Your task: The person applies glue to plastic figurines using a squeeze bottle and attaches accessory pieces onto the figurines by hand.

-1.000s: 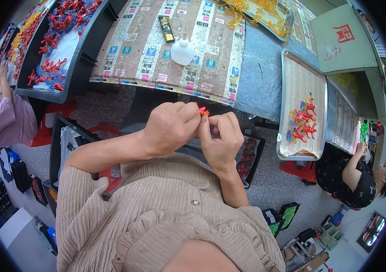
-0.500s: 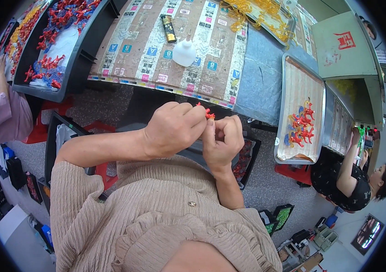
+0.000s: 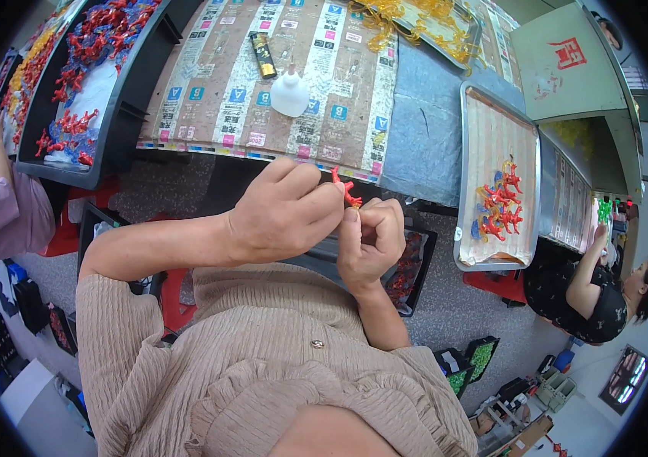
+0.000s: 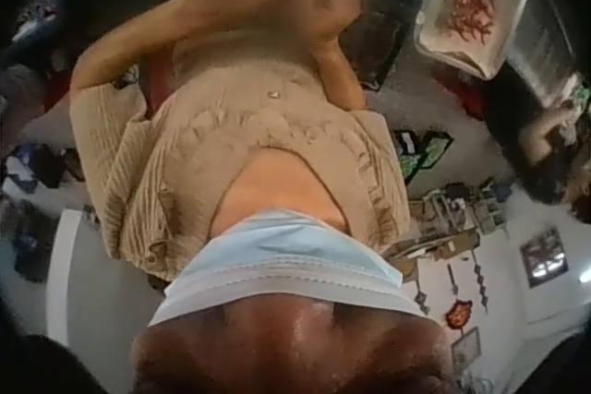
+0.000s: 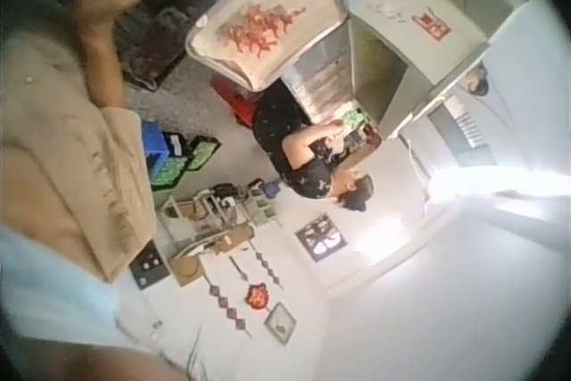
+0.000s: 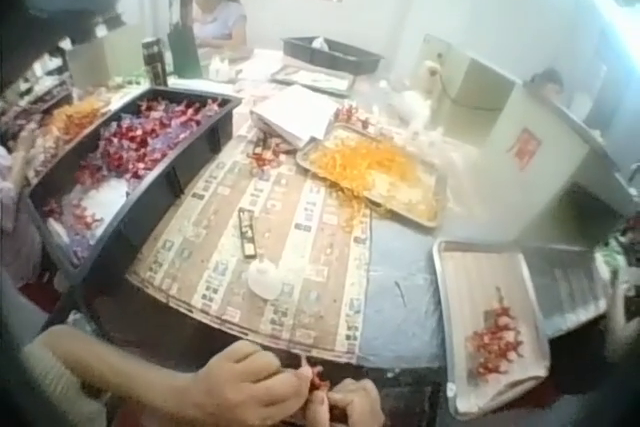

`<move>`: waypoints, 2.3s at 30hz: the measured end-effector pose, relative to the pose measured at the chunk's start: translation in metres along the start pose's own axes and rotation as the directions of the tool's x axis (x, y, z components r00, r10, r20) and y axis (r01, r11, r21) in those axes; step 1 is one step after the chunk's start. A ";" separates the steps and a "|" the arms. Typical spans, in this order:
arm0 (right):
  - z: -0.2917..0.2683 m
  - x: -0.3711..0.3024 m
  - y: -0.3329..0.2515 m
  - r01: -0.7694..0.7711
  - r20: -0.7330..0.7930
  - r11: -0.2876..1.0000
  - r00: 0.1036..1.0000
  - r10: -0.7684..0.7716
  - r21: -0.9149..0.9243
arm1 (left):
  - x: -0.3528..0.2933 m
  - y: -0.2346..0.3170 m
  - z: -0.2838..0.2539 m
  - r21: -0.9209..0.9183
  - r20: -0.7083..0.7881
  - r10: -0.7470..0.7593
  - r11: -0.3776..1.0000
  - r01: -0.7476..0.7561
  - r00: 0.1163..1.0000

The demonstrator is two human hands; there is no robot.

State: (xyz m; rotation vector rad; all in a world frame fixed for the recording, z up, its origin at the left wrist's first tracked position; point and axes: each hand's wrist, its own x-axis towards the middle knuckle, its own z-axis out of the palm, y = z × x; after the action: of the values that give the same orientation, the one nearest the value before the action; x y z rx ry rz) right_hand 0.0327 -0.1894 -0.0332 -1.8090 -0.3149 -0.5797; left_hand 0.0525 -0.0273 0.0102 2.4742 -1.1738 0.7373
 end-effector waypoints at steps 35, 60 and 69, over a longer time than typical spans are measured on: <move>-0.013 0.008 -0.004 -0.636 0.381 0.569 0.770 0.512 0.521 | -0.004 0.015 0.016 -0.943 0.293 -0.721 -0.109 0.315 0.628; -0.017 0.005 0.001 -0.210 0.187 0.926 0.970 0.157 0.314 | -0.009 0.030 0.014 -0.876 0.478 -0.693 -0.335 0.347 0.539; -0.016 0.008 -0.007 -0.600 0.344 0.702 0.798 0.495 0.383 | -0.012 0.026 0.022 -0.890 0.215 -0.765 0.103 0.444 0.607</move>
State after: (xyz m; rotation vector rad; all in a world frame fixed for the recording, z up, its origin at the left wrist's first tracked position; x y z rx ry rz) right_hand 0.0327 -0.2027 -0.0197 -1.3743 -0.0320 0.1313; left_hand 0.0323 -0.0464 -0.0129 1.4905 -0.1105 0.0887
